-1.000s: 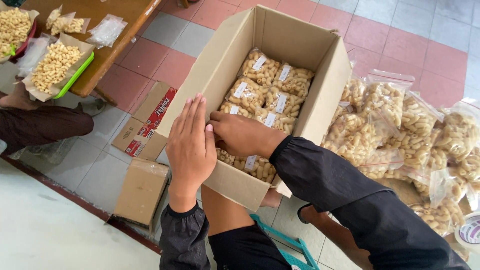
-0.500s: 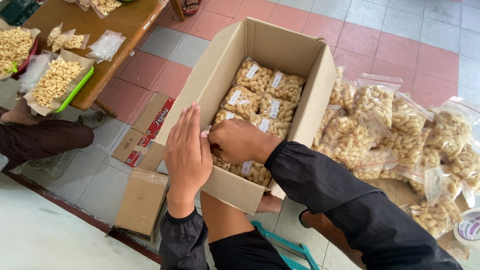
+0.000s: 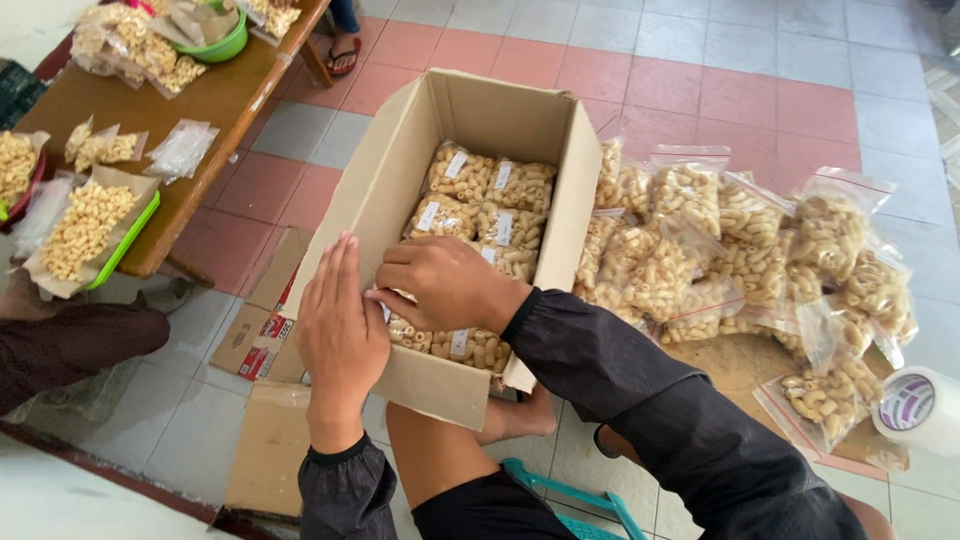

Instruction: Packing small plastic bags of snacks into a large cardboard box for shipment.

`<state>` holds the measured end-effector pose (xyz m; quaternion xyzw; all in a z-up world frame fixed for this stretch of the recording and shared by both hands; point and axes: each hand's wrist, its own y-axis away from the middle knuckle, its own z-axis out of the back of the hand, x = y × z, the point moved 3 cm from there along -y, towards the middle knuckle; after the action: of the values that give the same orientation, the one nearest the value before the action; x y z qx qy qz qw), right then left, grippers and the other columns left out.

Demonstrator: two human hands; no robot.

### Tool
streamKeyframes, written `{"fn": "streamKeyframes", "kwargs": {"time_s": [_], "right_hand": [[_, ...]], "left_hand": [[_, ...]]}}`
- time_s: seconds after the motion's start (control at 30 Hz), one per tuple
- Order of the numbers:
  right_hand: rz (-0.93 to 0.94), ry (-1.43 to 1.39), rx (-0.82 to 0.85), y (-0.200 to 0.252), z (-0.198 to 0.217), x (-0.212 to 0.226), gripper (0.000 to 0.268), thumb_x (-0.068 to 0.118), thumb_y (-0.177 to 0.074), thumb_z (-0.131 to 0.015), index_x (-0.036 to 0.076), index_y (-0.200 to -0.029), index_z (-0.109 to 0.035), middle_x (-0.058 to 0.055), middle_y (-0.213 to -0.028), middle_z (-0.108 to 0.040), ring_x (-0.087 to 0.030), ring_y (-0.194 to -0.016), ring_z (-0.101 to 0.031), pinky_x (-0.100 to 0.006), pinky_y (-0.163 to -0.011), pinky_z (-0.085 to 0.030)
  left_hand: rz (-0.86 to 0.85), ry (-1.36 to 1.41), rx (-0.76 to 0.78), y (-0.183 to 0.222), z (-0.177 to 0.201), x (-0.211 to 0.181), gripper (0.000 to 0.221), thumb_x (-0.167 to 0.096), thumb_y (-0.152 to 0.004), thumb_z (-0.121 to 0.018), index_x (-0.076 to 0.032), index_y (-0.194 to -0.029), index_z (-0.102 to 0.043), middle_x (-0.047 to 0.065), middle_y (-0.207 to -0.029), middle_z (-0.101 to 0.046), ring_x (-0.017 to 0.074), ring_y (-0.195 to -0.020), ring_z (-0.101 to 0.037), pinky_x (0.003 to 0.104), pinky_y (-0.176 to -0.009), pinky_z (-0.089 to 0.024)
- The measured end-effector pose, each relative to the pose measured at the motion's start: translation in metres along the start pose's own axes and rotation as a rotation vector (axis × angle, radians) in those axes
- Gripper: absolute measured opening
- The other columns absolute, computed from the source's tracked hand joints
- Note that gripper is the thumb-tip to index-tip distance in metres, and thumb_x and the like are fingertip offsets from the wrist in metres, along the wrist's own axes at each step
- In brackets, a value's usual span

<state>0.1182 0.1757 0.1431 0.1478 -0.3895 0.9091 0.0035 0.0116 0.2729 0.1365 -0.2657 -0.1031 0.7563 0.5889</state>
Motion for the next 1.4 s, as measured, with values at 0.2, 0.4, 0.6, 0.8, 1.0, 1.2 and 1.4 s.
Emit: {"fn": "streamKeyframes", "kwargs": {"time_s": [0.2, 0.4, 0.6, 0.8, 1.0, 1.2, 1.4], "right_hand": [[-0.080, -0.124, -0.127, 0.018, 0.058, 0.043, 0.012, 0.016, -0.091, -0.064, 0.008, -0.085, -0.068, -0.010, -0.076, -0.066, -0.031, -0.072, -0.068, -0.039, -0.064, -0.057], [-0.248, -0.214, -0.250, 0.067, 0.120, 0.062, 0.007, 0.006, -0.087, -0.068, 0.002, -0.082, -0.070, -0.016, -0.072, -0.068, -0.035, -0.066, -0.069, -0.043, -0.062, -0.057], [-0.574, -0.087, -0.403, 0.158, 0.161, 0.071, 0.014, 0.016, -0.087, -0.069, 0.005, -0.080, -0.071, -0.007, -0.075, -0.072, -0.017, -0.066, -0.069, -0.028, -0.062, -0.055], [-0.981, -0.063, -0.668, 0.268, 0.172, 0.073, 0.016, 0.010, -0.091, -0.065, 0.004, -0.077, -0.070, -0.005, -0.074, -0.070, -0.013, -0.072, -0.065, -0.025, -0.066, -0.049], [-1.196, -0.087, -0.925, 0.341, 0.178, 0.081, 0.011, 0.005, -0.094, -0.065, -0.002, -0.085, -0.067, -0.011, -0.078, -0.067, -0.017, -0.075, -0.066, -0.026, -0.072, -0.057], [-1.281, -0.052, -0.957, 0.357, 0.189, 0.092, 0.010, 0.008, -0.096, -0.065, 0.000, -0.090, -0.067, -0.010, -0.080, -0.070, -0.015, -0.077, -0.068, -0.026, -0.076, -0.058], [-1.279, -0.074, -0.989, 0.375, 0.191, 0.091, 0.010, 0.006, -0.095, -0.064, -0.002, -0.089, -0.067, -0.012, -0.080, -0.069, -0.017, -0.078, -0.068, -0.028, -0.076, -0.060]], "left_hand": [[0.019, 0.000, 0.039, 0.000, -0.001, 0.004, 0.055, -0.018, -0.094, -0.040, -0.005, -0.148, -0.041, 0.017, -0.150, -0.045, 0.0353, -0.139, -0.040, 0.048, -0.110, -0.030], [0.020, -0.030, -0.001, 0.001, -0.007, 0.006, 0.052, -0.022, -0.097, -0.040, -0.004, -0.146, -0.046, 0.019, -0.148, -0.048, 0.0374, -0.139, -0.041, 0.051, -0.112, -0.028], [-0.035, -0.080, -0.102, 0.011, -0.005, -0.004, 0.043, -0.017, -0.104, -0.039, 0.003, -0.140, -0.049, 0.020, -0.146, -0.051, 0.0369, -0.141, -0.041, 0.056, -0.115, -0.028], [-0.089, 0.110, -0.079, 0.012, 0.001, -0.058, 0.042, -0.007, -0.101, -0.046, 0.004, -0.141, -0.043, 0.024, -0.146, -0.046, 0.0403, -0.141, -0.038, 0.061, -0.120, -0.022], [-0.371, 0.292, -0.100, 0.015, -0.008, -0.138, 0.046, -0.008, -0.099, -0.053, 0.003, -0.142, -0.040, 0.024, -0.144, -0.051, 0.0360, -0.137, -0.048, 0.043, -0.118, -0.041], [-0.629, 0.546, 0.071, 0.023, -0.011, -0.209, 0.036, -0.006, -0.097, -0.054, 0.005, -0.132, -0.051, 0.020, -0.134, -0.058, 0.0333, -0.130, -0.054, 0.045, -0.115, -0.044], [-0.676, 0.647, 0.251, 0.034, -0.014, -0.228, 0.032, -0.012, -0.100, -0.050, 0.001, -0.130, -0.054, 0.016, -0.132, -0.058, 0.0318, -0.126, -0.055, 0.045, -0.113, -0.048]]}}
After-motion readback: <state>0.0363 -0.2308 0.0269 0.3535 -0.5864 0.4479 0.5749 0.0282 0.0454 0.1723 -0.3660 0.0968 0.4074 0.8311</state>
